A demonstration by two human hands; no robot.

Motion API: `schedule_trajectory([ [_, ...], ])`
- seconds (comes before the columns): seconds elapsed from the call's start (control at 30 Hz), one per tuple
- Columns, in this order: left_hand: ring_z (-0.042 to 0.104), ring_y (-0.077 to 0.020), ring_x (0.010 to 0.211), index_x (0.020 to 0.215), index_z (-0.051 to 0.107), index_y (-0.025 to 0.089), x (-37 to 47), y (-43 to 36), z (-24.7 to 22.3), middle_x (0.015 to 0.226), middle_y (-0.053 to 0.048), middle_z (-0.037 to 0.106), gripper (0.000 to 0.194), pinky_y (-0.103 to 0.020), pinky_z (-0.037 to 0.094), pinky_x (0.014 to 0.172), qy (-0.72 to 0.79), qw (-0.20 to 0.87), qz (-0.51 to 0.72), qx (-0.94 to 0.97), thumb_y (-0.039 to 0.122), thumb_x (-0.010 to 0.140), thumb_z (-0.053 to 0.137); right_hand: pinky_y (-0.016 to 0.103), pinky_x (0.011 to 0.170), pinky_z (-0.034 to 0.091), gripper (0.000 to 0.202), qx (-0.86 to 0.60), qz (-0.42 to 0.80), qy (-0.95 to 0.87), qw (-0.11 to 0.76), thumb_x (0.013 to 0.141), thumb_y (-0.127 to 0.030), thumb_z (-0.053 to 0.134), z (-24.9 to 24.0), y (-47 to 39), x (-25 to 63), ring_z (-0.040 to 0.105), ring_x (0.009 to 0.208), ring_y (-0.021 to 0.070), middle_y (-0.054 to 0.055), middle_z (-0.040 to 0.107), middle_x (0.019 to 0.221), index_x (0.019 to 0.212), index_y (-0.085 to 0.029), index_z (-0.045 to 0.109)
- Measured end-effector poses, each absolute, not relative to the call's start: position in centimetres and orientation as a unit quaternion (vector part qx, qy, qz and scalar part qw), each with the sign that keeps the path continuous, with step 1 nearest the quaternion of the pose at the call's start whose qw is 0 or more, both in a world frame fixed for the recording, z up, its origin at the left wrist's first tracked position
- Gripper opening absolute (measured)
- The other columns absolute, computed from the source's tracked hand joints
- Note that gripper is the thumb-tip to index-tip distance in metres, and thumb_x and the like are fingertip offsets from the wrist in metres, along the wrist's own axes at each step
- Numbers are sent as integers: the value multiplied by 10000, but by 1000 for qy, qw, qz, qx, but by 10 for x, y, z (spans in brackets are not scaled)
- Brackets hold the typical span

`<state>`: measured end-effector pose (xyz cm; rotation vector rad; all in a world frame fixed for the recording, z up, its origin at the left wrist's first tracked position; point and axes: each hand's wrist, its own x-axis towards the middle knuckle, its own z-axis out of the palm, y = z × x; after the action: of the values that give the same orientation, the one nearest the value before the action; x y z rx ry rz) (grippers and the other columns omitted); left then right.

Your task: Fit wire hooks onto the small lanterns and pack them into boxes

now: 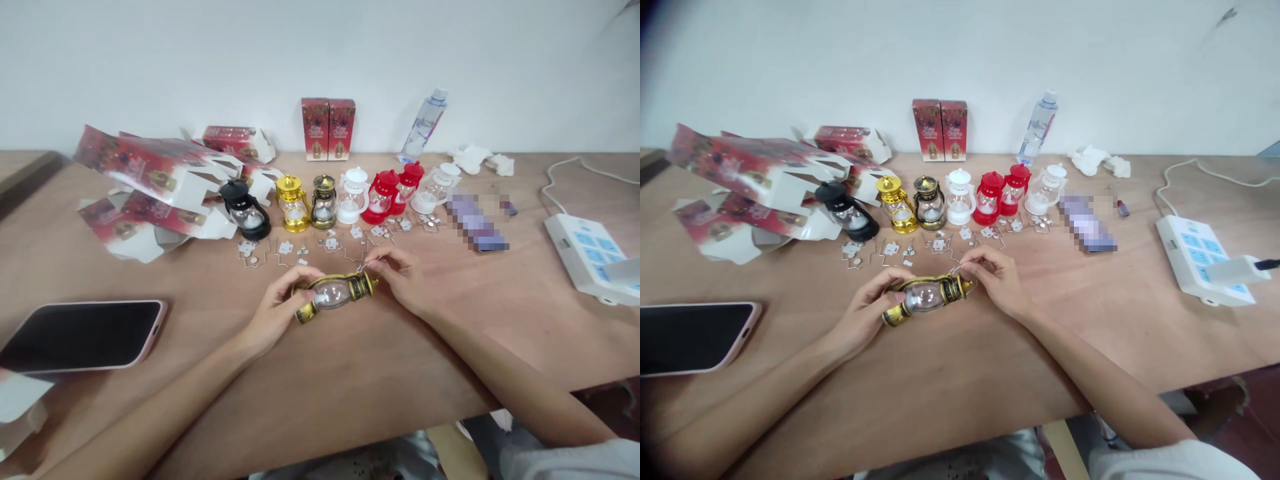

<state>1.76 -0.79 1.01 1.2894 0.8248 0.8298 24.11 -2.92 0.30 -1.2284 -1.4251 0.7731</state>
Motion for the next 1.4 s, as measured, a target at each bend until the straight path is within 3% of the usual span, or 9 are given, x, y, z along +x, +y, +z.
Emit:
schedule_trajectory([
  [0.2, 505, -134, 759, 825, 608, 216, 19, -10, 9, 827, 7, 568, 108, -226, 380, 660, 355, 675, 351, 543, 271, 733, 624, 250, 572, 444, 122, -453, 371, -611, 534, 809, -311, 624, 3, -30, 242, 536, 643, 118, -14, 594, 712, 734, -217, 643],
  [0.4, 503, -124, 746, 835, 596, 195, 20, -9, 10, 850, 8, 559, 139, -220, 378, 654, 365, 701, 367, 491, 256, 714, 626, 235, 615, 440, 79, -414, 414, -554, 591, 809, -295, 642, -8, -26, 247, 538, 668, 102, -24, 585, 754, 765, -229, 638],
  [1.0, 547, -148, 841, 891, 670, 216, 21, -13, 9, 903, 4, 638, 153, -240, 410, 750, 372, 662, 370, 535, 267, 762, 606, 258, 664, 434, 107, -437, 378, -616, 535, 811, -283, 634, 9, -31, 244, 539, 726, 123, -3, 594, 736, 727, -218, 643],
  [1.27, 604, -234, 1019, 1118, 652, 216, 20, -10, 9, 1124, -61, 666, 369, -318, 462, 865, 275, 785, 281, 479, 262, 752, 647, 218, 486, 371, 234, -494, 463, -511, 529, 709, -410, 704, 5, -29, 239, 490, 522, 90, -33, 583, 601, 684, -197, 610],
  [1.4, 580, -260, 1092, 1170, 625, 212, 20, -10, 9, 1194, -68, 635, 429, -329, 472, 892, 228, 819, 250, 462, 247, 744, 667, 219, 469, 360, 274, -504, 492, -477, 526, 661, -433, 729, 3, -27, 237, 491, 502, 90, -33, 588, 574, 655, -188, 605],
])
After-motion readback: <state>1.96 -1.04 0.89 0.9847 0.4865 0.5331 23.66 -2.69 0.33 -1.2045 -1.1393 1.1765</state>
